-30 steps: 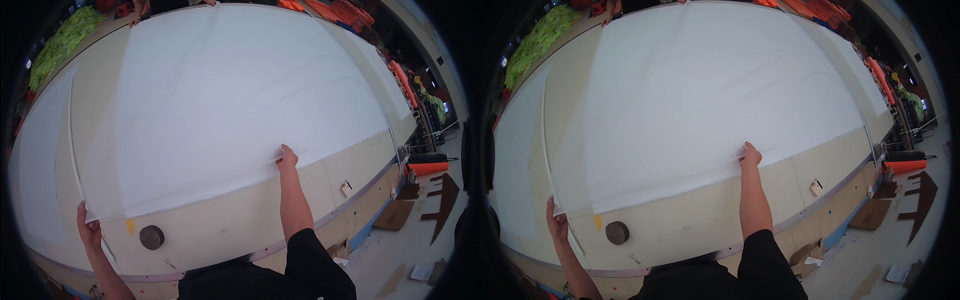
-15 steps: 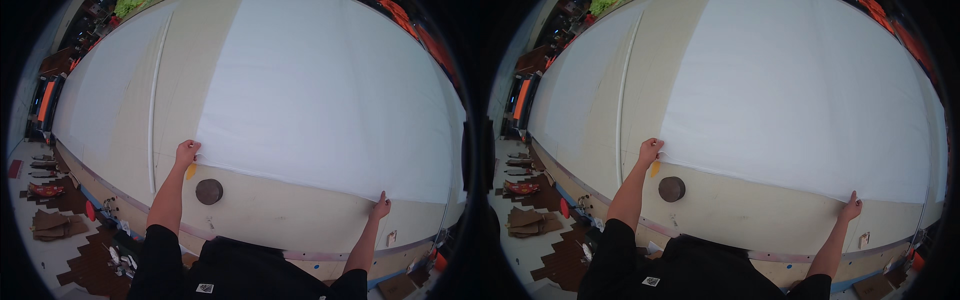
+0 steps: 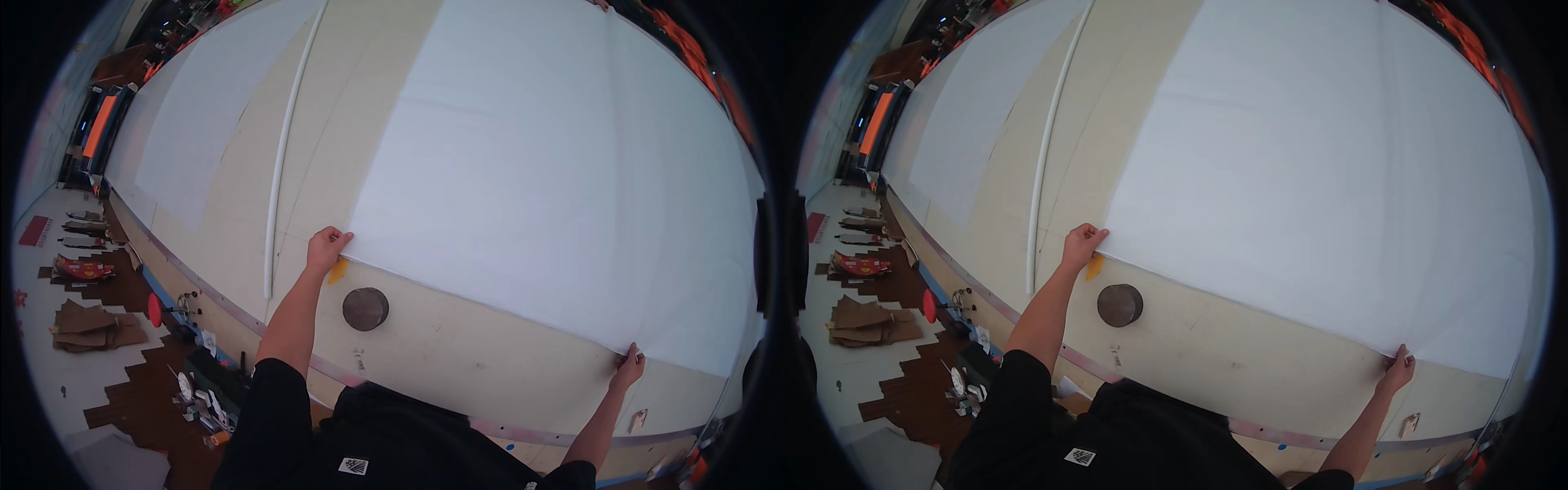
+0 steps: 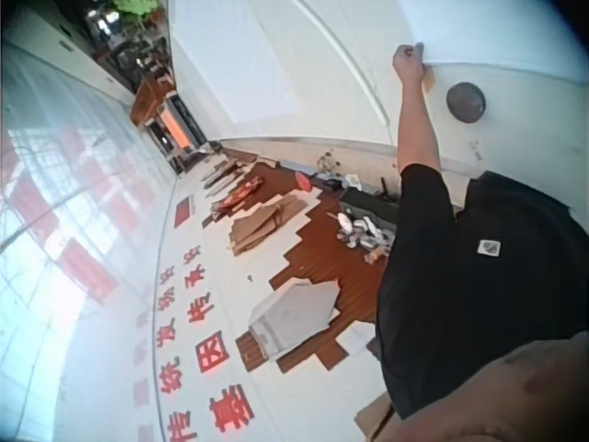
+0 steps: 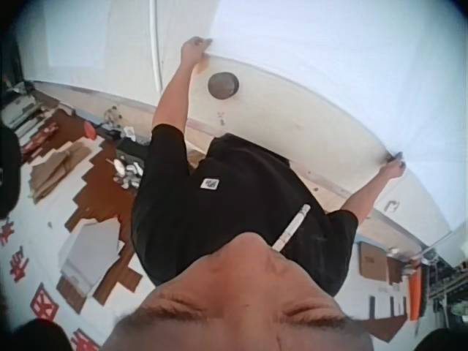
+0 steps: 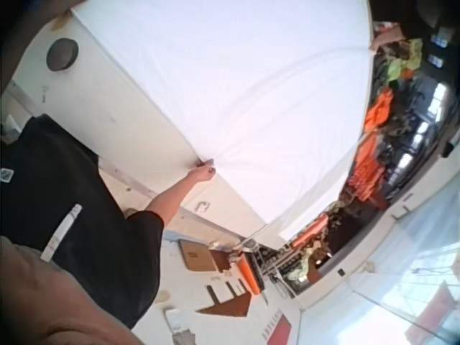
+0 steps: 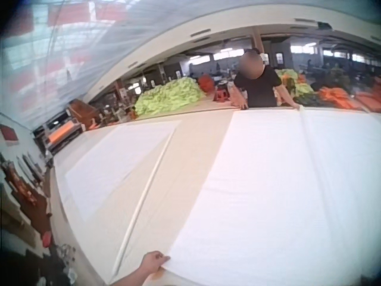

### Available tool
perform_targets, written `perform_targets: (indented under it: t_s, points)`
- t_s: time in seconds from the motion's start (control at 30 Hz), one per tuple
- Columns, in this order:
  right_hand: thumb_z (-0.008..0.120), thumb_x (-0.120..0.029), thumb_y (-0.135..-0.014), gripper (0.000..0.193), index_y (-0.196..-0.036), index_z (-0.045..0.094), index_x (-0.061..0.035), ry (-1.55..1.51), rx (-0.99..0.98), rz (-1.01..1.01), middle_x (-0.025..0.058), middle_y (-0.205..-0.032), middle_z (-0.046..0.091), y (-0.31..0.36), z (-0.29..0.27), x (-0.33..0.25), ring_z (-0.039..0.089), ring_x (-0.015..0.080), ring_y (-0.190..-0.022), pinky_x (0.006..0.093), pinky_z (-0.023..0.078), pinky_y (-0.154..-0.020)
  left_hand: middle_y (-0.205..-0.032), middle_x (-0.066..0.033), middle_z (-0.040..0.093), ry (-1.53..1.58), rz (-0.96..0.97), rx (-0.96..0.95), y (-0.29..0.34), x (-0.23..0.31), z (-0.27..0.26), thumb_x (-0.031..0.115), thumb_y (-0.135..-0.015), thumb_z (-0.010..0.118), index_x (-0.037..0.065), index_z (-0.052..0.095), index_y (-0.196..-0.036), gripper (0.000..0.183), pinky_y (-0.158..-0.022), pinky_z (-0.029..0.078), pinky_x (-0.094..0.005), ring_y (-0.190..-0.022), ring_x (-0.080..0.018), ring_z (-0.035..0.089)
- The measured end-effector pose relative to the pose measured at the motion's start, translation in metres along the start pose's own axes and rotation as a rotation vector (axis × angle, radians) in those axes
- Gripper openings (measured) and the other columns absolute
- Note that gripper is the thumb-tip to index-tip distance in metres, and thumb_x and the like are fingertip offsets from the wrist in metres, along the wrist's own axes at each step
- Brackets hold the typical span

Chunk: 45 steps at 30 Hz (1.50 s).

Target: The person aligns a large white fabric sheet on a cutting table and uses a powered straight-edge cutter to slice the material into strips. The person repeatedly positions the fabric, operates the cutter, and removes the cut pieces.

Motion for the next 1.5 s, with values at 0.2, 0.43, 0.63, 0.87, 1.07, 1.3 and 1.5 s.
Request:
perform_targets:
  t_s: [0.2,0.43,0.63,0.87,1.07,1.3,1.5]
  points:
    - [0.080,-0.032,-0.099,0.031,-0.093,0.060,-0.0088,0.088,0.059,-0.064,-0.0039,-0.067,0.052,0.010,0.005,-0.007,0.042,0.0058,-0.050,0.0242,0.033,-0.043,-0.067,-0.0039,0.064,0.026,0.072,0.086,0.011,0.010,0.001,0.037,-0.090,0.086,0.003,0.065,-0.084,0.040,-0.054,0.046,-0.0325,-0.058,-0.0122,0.055]
    - [0.081,-0.034,-0.098,0.035,-0.096,0.061,-0.0058,0.131,0.103,-0.068,-0.0035,-0.067,0.051,0.006,0.005,-0.006,0.042,0.0058,-0.049,0.0240,0.032,-0.042,-0.067,-0.0020,0.061,-0.031,0.093,0.129,0.011,0.009,0.005,0.035,-0.092,0.085,0.004,0.063,-0.082,0.040,-0.057,0.045,-0.0324,-0.060,-0.0114,0.053]
    - [0.081,-0.033,-0.098,0.034,-0.097,0.060,-0.0051,0.136,0.118,-0.062,-0.0025,-0.067,0.052,0.003,0.001,-0.003,0.044,0.0061,-0.049,0.0248,0.034,-0.041,-0.068,-0.0028,0.063,-0.082,0.126,0.163,0.019,0.020,0.005,0.037,-0.093,0.084,0.003,0.063,-0.083,0.041,-0.060,0.047,-0.0336,-0.062,-0.0128,0.055]
    - [0.080,-0.036,-0.098,0.044,-0.083,0.045,-0.0127,0.132,0.031,-0.049,-0.0036,-0.062,0.047,0.007,0.014,-0.005,0.043,0.0065,-0.047,0.0246,0.032,-0.040,-0.075,-0.0098,0.071,-0.262,0.115,0.144,0.022,0.018,0.005,0.049,-0.098,0.074,0.007,0.065,-0.093,0.044,-0.066,0.052,-0.0426,-0.070,-0.0285,0.068]
    - [0.079,-0.039,-0.099,0.040,-0.092,0.058,-0.0059,0.119,0.014,0.002,0.0015,-0.068,0.056,0.013,0.012,-0.012,0.051,0.0095,-0.050,0.0261,0.042,-0.044,-0.073,-0.0101,0.068,-0.261,0.136,0.180,0.024,0.016,0.002,0.051,-0.098,0.073,0.008,0.063,-0.116,0.048,-0.066,0.053,-0.0424,-0.069,-0.0285,0.068]
    - [0.080,-0.021,-0.096,0.027,-0.107,0.063,-0.0028,0.114,-0.083,-0.011,0.0023,-0.076,0.064,0.016,0.014,-0.015,0.058,0.0102,-0.055,0.0264,0.048,-0.047,-0.081,-0.0055,0.065,-0.165,0.185,0.304,0.045,0.000,-0.012,0.041,-0.093,0.080,0.005,0.057,-0.139,0.063,-0.070,0.054,-0.0390,-0.074,-0.0208,0.066]
    - [0.079,-0.018,-0.097,0.027,-0.112,0.062,-0.0026,0.136,-0.121,-0.030,0.0017,-0.077,0.064,0.020,0.015,-0.012,0.059,0.0100,-0.058,0.0261,0.047,-0.048,-0.136,-0.0150,0.058,-0.576,0.616,0.140,0.146,0.084,0.015,0.046,-0.084,0.087,0.010,0.062,-0.139,0.070,-0.091,0.058,-0.0437,-0.120,-0.0333,0.060]
Point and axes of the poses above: each hand's wrist, its own y-axis away from the middle knuckle, its own z-axis out of the palm, x = y × z, the point moved 8 cm from there along -y, towards the middle knuckle
